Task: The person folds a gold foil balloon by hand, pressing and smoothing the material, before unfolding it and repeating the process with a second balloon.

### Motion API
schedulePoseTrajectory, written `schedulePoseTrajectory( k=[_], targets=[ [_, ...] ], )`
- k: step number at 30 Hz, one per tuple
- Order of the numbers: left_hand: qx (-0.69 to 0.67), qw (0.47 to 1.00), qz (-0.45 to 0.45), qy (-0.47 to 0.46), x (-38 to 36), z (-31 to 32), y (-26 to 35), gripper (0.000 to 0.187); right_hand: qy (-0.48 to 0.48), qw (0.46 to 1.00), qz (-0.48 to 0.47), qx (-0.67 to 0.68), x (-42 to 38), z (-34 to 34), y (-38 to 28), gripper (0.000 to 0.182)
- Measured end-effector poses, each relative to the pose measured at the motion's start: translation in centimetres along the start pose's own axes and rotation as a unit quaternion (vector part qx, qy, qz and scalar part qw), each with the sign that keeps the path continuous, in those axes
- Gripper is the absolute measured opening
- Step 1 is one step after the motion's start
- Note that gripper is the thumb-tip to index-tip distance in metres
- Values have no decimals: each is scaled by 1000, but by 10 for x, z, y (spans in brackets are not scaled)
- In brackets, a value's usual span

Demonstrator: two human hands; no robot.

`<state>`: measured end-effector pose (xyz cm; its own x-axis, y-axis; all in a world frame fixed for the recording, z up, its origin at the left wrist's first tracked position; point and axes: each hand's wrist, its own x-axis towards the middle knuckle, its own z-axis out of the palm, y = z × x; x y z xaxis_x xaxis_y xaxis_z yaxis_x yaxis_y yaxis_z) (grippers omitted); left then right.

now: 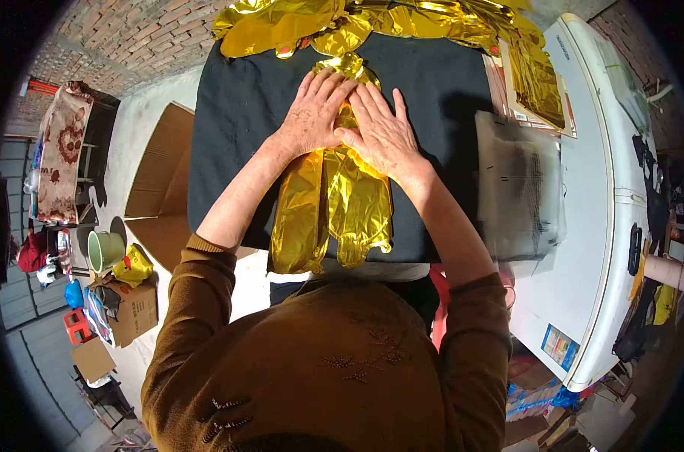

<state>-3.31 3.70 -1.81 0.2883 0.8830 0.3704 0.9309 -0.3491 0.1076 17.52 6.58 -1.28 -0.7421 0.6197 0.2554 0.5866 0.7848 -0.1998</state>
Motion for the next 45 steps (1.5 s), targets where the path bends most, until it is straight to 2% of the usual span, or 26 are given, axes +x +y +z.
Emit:
schedulePoseTrajectory(
  k=[7, 13, 16, 18, 20, 25, 29, 33, 36, 39, 41, 44, 45],
  targets=[
    [-6, 998, 7, -57, 5, -11, 1, 97, -3, 1000, 2, -24, 0, 8, 4, 84],
    [-128, 988, 38, -81, -19, -49, -10, 90, -14, 998, 5, -62, 0, 2, -1, 80],
    [-329, 941, -7, -73, -41, -65, -6, 87, -20, 997, 14, -73, 2, -1, -6, 80],
    [-391, 917, -51, -65, -63, -81, 2, 86, 3, 998, 13, -62, 0, 2, -5, 81],
    [-445, 889, -95, -45, -82, -90, 8, 84, -14, 998, 23, -65, 0, 0, -7, 82],
    [-386, 909, -155, -22, -112, -96, 13, 70, -32, 996, 28, -74, 2, -2, -8, 83],
    [-397, 896, -198, 17, -128, -97, 21, 63, -38, 996, 31, -73, 2, -2, -8, 83],
    [-480, 843, -237, 43, -137, -99, 23, 62, -36, 996, 27, -79, 2, -1, -6, 83],
    [-456, 850, -257, 56, -141, -115, 20, 61, -34, 996, 26, -75, 2, -1, -6, 83],
    [-374, 886, -262, 74, -148, -136, 6, 55, -32, 997, 26, -70, 1, 1, -6, 83],
    [-295, 914, -268, 75, -149, -156, 7, 47, -33, 997, 27, -68, 2, 1, -6, 83],
    [-128, 944, -292, 81, -151, -189, 36, 45, -34, 997, 29, -69, 2, 0, -6, 83],
    [-100, 955, -262, 97, -152, -198, 47, 44, -34, 997, 28, -71, 1, 1, -5, 83]
  ],
)
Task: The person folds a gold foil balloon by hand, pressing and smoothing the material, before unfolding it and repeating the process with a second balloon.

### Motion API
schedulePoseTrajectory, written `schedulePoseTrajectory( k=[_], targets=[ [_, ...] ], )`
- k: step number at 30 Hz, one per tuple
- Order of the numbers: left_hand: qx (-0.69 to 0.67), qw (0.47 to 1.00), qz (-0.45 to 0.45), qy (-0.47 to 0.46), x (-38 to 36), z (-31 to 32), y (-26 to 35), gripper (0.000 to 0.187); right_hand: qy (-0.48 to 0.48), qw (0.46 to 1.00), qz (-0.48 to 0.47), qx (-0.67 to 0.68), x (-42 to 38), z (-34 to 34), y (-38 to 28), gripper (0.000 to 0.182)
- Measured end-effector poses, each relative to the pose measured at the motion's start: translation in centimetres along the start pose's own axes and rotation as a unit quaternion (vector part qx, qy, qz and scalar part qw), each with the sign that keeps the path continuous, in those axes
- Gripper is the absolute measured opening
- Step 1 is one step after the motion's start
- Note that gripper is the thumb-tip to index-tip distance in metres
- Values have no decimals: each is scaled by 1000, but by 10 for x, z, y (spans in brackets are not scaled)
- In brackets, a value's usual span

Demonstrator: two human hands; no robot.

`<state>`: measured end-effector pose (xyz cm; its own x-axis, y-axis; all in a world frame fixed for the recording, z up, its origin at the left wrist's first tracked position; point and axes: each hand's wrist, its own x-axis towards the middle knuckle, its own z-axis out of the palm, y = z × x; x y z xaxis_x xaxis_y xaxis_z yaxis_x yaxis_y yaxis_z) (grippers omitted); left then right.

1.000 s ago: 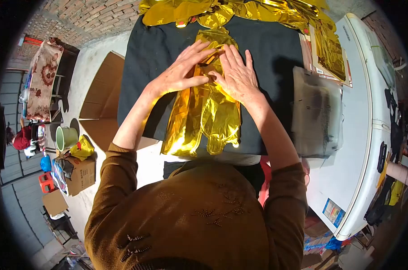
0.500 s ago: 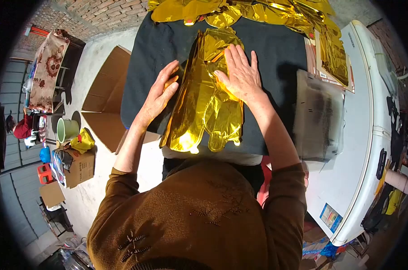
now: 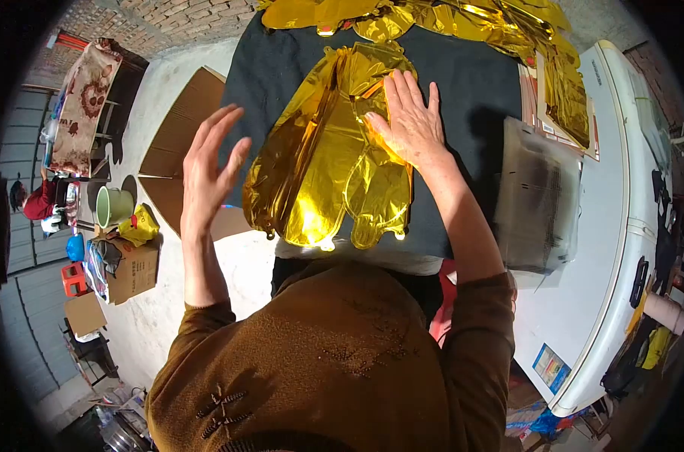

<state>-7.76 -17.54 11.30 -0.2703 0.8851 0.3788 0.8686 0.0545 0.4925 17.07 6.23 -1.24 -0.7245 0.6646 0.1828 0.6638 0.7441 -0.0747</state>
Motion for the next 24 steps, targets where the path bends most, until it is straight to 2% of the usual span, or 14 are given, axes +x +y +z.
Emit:
schedulePoseTrajectory(
  k=[1, 2, 4, 7, 10, 14, 16, 17, 18, 24],
  targets=[
    [20, 999, 35, 18, -7, -5, 11, 43, 1, 1000, -1, -2, 0, 0, 0, 83],
    [-15, 999, 46, 17, -14, -7, 25, 41, -2, 1000, 1, -4, 0, 0, 0, 83],
    [-30, 993, 109, -23, -32, 5, 45, 46, -7, 1000, 2, -6, 0, -2, -2, 83],
    [3, 989, 126, -72, -63, 39, 53, 48, -30, 999, 12, -9, 1, -5, -3, 82],
    [39, 997, 53, -50, -79, 54, 37, 45, -15, 1000, 8, -1, 1, -3, -2, 83],
    [44, 996, -81, 21, -79, 58, 11, 31, -12, 1000, 6, -3, 1, -1, 0, 83],
    [56, 992, -111, -23, -79, 57, 9, 30, -11, 1000, 3, 2, 2, -1, -1, 83],
    [59, 989, -124, -45, -78, 57, 9, 29, -11, 1000, 4, 3, 1, -1, 0, 83],
    [59, 993, -97, -16, -80, 64, 5, 23, -10, 1000, 4, 6, 0, -2, 0, 83],
    [49, 993, -102, -34, -79, 74, -6, 22, -8, 999, 5, 33, 1, -4, 2, 80]
  ],
)
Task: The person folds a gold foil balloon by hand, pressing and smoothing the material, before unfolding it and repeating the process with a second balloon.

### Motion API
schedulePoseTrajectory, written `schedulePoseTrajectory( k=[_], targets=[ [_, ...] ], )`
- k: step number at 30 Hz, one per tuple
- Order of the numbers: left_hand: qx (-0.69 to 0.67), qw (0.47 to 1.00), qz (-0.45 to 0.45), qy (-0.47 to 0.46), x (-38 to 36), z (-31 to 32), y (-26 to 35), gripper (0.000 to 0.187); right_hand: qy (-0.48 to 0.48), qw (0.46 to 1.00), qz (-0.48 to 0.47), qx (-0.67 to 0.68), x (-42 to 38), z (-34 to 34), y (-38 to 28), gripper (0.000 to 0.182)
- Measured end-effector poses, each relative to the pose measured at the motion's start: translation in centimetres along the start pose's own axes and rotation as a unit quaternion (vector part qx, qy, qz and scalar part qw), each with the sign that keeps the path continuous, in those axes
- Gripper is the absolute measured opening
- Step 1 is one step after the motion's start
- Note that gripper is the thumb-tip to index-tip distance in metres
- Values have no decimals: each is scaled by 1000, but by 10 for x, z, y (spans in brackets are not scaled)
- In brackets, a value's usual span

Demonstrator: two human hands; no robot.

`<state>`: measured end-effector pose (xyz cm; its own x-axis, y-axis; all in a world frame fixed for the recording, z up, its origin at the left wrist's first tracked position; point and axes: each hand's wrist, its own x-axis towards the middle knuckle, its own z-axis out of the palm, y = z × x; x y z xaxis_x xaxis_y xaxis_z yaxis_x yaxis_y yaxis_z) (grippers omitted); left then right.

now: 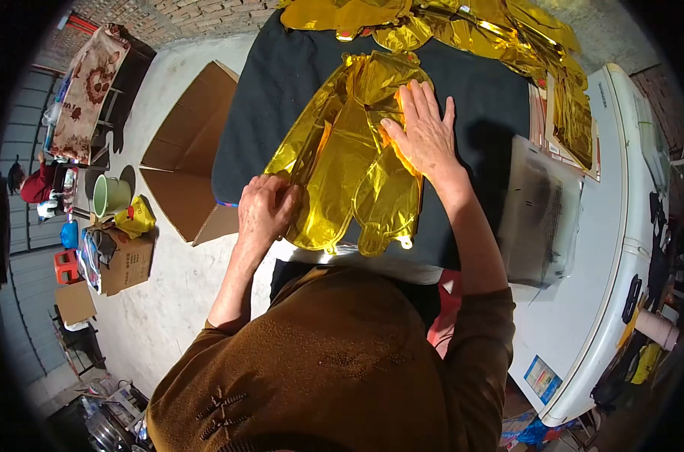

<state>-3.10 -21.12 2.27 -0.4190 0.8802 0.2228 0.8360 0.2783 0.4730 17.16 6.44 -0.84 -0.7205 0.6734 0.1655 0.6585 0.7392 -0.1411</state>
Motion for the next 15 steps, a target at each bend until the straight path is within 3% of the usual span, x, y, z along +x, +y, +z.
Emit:
schedulePoseTrajectory(
  k=[8, 15],
  targets=[
    [4, 998, -61, -13, 11, -8, -8, 23, 14, 1000, -13, -9, 0, -8, -5, 76],
    [56, 997, -28, 51, 13, -5, -13, 24, 16, 1000, 1, -15, 1, -9, -18, 71]
  ],
)
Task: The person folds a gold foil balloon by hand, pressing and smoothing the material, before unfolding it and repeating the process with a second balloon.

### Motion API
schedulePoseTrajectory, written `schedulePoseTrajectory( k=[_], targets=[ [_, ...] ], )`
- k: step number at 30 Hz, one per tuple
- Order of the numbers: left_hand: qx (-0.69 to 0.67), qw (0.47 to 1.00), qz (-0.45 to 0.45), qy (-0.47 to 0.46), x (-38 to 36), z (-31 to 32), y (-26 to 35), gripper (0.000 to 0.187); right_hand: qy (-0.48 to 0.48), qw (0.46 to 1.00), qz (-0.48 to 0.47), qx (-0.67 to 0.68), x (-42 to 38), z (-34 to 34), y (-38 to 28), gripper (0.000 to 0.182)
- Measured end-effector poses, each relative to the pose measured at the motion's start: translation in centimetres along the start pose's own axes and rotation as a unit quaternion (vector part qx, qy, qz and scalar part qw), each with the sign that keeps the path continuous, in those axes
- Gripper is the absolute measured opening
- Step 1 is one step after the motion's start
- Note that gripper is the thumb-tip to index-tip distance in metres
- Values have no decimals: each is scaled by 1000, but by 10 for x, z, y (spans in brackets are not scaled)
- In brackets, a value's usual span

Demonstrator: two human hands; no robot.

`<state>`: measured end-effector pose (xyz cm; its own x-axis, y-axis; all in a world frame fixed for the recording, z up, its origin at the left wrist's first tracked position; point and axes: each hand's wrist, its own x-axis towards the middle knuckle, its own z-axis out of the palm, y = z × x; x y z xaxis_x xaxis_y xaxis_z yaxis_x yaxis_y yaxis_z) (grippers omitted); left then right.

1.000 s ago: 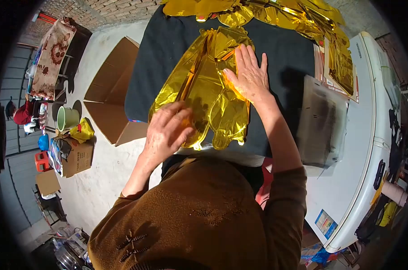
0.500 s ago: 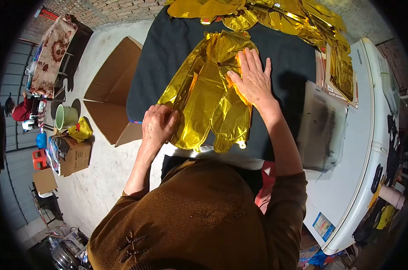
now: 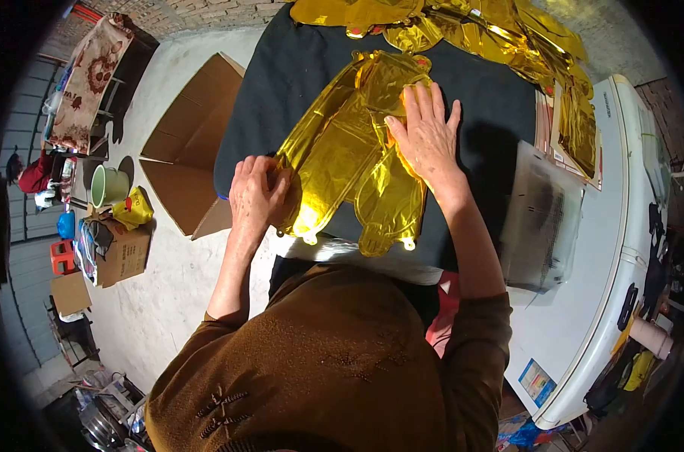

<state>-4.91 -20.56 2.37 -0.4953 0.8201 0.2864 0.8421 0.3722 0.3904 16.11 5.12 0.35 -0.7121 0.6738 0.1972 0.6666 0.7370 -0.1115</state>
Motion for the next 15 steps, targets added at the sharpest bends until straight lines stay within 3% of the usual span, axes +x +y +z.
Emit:
schedulePoseTrajectory(
  k=[6, 11, 15],
  targets=[
    [25, 1000, -9, 11, -3, -3, -6, 48, 45, 998, -11, -43, 2, -4, 11, 65],
    [34, 998, -23, -45, -4, -12, -5, 62, 150, 981, -123, 0, 27, -37, -1, 55],
    [28, 994, -52, -90, -3, -17, -4, 63, 84, 969, -234, -10, 62, -32, -33, 62]
  ],
)
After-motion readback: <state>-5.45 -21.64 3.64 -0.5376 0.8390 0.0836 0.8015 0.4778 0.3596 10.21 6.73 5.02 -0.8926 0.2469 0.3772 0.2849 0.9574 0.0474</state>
